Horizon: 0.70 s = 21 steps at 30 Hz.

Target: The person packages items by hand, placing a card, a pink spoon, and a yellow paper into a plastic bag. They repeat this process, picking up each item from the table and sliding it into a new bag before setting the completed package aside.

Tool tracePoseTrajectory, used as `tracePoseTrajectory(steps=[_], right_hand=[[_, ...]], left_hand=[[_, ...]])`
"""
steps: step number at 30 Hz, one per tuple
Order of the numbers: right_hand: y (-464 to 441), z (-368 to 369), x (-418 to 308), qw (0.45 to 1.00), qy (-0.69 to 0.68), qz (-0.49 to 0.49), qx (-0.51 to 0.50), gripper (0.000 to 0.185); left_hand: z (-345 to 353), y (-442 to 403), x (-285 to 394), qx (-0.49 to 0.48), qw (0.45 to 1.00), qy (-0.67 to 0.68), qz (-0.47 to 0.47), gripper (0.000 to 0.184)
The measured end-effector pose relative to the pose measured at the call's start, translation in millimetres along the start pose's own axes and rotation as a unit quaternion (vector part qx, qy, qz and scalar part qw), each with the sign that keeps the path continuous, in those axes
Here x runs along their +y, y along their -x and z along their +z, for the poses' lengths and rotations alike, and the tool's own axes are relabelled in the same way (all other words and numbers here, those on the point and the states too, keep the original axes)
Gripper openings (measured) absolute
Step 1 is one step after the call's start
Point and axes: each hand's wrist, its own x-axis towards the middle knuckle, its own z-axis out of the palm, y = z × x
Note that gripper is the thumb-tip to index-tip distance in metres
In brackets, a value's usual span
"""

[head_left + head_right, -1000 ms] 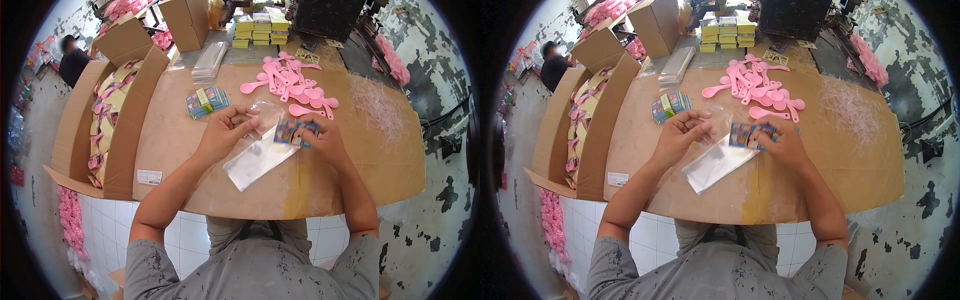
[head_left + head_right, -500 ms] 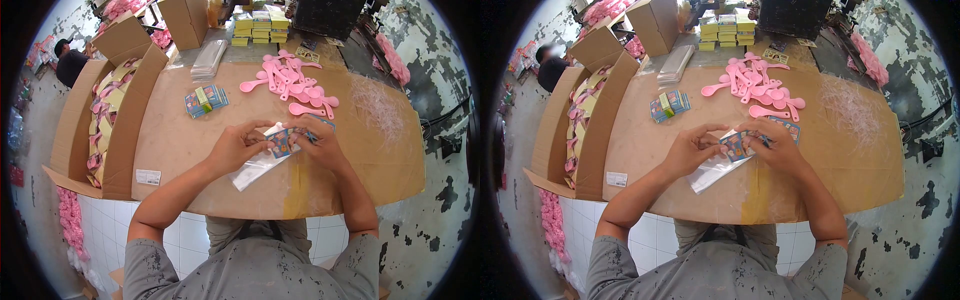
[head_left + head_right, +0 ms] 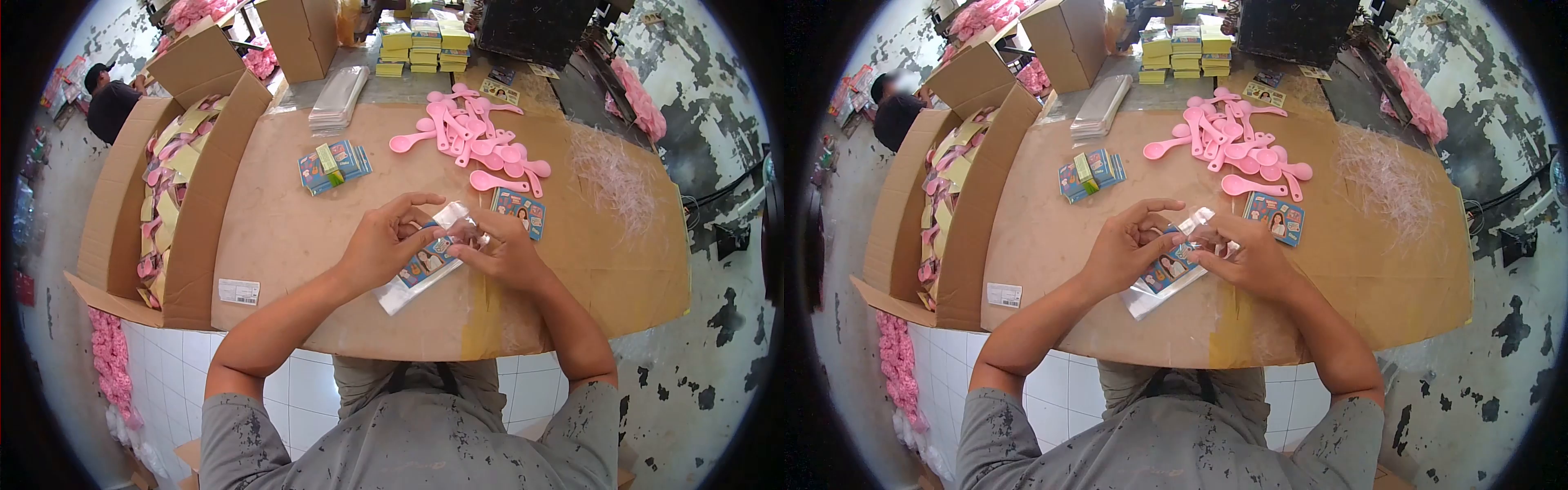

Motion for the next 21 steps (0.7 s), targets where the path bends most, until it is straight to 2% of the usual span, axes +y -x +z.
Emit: tracePoseTrajectory(steps=[1,4,7,10,13,16,19,21], right_hand=[[0,-1,2,1.0,-0.006,0.013,-0.019,0.02],[-4,-5,-4,0.998,0.0,-0.045,-0.047,0.019],[-15,-18,17,0.992,0.047,-0.055,0.101,0.018],[-28,-51,33,0.931,0.311,-0.042,0.186,0.018],[-30,-53,48,0.89,0.424,-0.081,0.147,0.018],[-33,-50,52,0.899,0.416,-0.055,0.126,0.017],[-34,-47,42,0.896,0.401,-0.121,0.144,0.012],[-31,-48,27,0.936,0.312,-0.092,0.134,0.014]], left_hand=[[0,0,-1,-0.001,1.0,-0.003,-0.004,0.044],[1,0,-5,-0.002,1.0,-0.004,-0.012,0.043],[-1,-4,-5,0.006,0.999,0.027,-0.018,0.041],[-5,-6,-3,0.01,0.997,0.064,-0.046,0.039],[-10,-7,-1,-0.016,0.996,0.051,-0.075,0.037],[-13,-7,2,-0.031,0.996,0.04,-0.078,0.035],[-11,-6,4,-0.035,0.995,0.064,-0.07,0.033],[-8,-6,2,-0.023,0.996,0.085,-0.033,0.033]])
